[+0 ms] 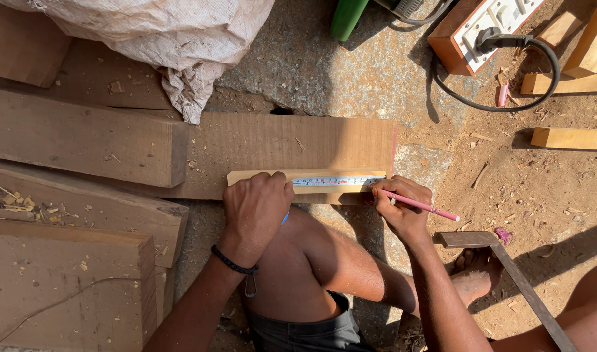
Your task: The person uses a tape measure and an L-square to measure wood blocks and marks them with a pencil while sitting on the ground.
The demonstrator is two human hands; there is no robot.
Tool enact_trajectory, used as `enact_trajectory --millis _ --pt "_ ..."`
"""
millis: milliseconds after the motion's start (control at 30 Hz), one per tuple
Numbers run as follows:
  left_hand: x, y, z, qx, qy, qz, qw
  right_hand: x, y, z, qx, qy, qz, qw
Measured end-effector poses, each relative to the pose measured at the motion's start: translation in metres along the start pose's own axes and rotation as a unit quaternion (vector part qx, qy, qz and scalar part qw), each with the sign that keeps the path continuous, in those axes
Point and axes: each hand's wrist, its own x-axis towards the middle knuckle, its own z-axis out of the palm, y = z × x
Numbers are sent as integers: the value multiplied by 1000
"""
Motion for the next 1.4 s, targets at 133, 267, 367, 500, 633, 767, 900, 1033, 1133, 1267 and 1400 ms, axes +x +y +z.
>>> enact_trajectory --millis 133,267,367,500,633,767,900,1033,1133,1267,1400 --pt "2 0 1 -6 -20 -6 1000 -3 -1 2 26 11 27 999" --pt "2 0 0 -7 -25 -7 1000 -2 -3 5 14 11 1 1000" --pt "3 1 -2 -23 6 4 1000 -2 -5 4 17 21 16 999" --pt "0 -1 0 -12 -22 1 1000 -6 -6 5 35 13 43 998" --pt "3 -1 -1 -18 -37 1 999 -1 -7 5 16 18 18 1000" --pt "2 -2 0 -26 -14 9 1000 -2 -7 6 25 23 19 999" --pt "2 -2 -1 -19 -25 4 999 -2 -8 6 34 16 29 999" --pt "3 -2 -2 -23 -33 2 999 -1 -8 6 22 20 22 999" --pt "2 -2 -1 -23 -34 1 999 -2 -8 7 29 19 30 999" --pt "3 -2 -2 -31 -16 8 999 -1 -6 8 18 24 21 999" --pt "2 -2 -1 -18 -37 1 999 -2 -3 8 16 20 36 999"
